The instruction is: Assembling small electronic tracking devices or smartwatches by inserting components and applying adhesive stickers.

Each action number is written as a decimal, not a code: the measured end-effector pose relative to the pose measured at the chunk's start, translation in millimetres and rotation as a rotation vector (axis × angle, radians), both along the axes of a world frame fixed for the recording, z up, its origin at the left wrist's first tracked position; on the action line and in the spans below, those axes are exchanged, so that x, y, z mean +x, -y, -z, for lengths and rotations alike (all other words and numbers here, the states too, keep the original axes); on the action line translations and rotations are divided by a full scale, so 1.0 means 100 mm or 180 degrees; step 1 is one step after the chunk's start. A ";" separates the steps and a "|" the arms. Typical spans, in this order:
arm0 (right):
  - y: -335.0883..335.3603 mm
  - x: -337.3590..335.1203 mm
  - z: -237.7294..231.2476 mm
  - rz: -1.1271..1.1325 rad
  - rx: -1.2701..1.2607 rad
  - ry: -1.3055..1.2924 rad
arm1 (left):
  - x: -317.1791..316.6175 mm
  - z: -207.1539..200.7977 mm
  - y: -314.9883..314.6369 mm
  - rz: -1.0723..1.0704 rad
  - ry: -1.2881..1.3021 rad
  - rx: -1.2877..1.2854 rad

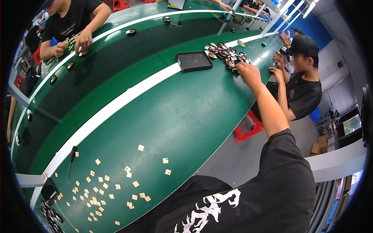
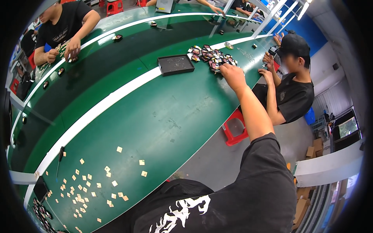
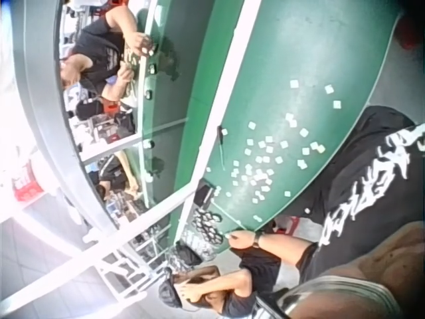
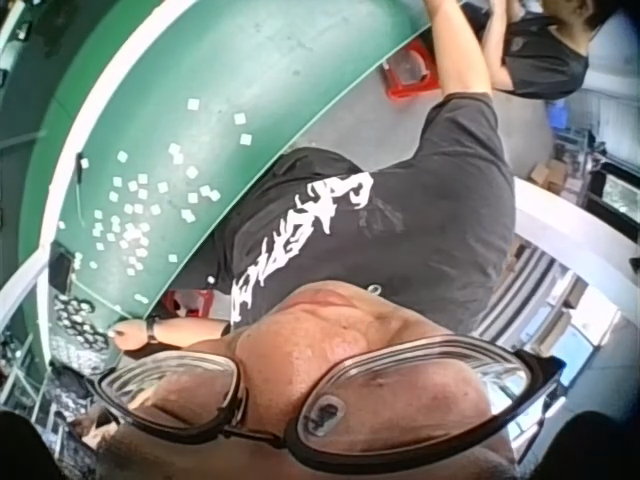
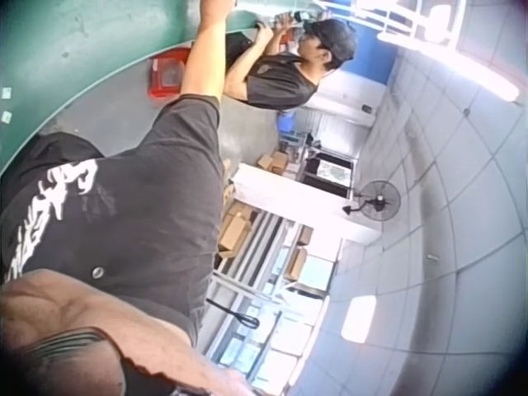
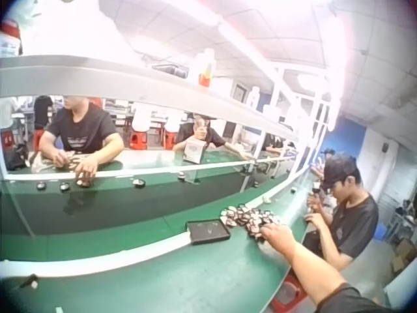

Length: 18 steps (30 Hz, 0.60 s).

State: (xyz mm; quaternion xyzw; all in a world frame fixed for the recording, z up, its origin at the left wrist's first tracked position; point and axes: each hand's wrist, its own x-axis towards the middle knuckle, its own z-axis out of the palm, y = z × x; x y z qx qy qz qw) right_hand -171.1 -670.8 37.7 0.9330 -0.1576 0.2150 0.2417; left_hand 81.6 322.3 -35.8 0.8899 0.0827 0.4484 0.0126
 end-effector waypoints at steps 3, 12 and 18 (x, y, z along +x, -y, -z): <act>0.00 -0.03 0.03 0.0077 0.0015 0.0050 | 0.02 0.01 0.03 0.0112 0.0208 0.0148; -0.10 0.02 -0.15 -0.0016 -0.0278 0.0062 | -0.02 -0.03 0.08 -0.0012 -0.0082 -0.0192; -0.39 0.04 -0.43 -0.0115 -0.0521 0.0054 | -0.04 -0.20 0.34 0.0335 0.0534 0.0481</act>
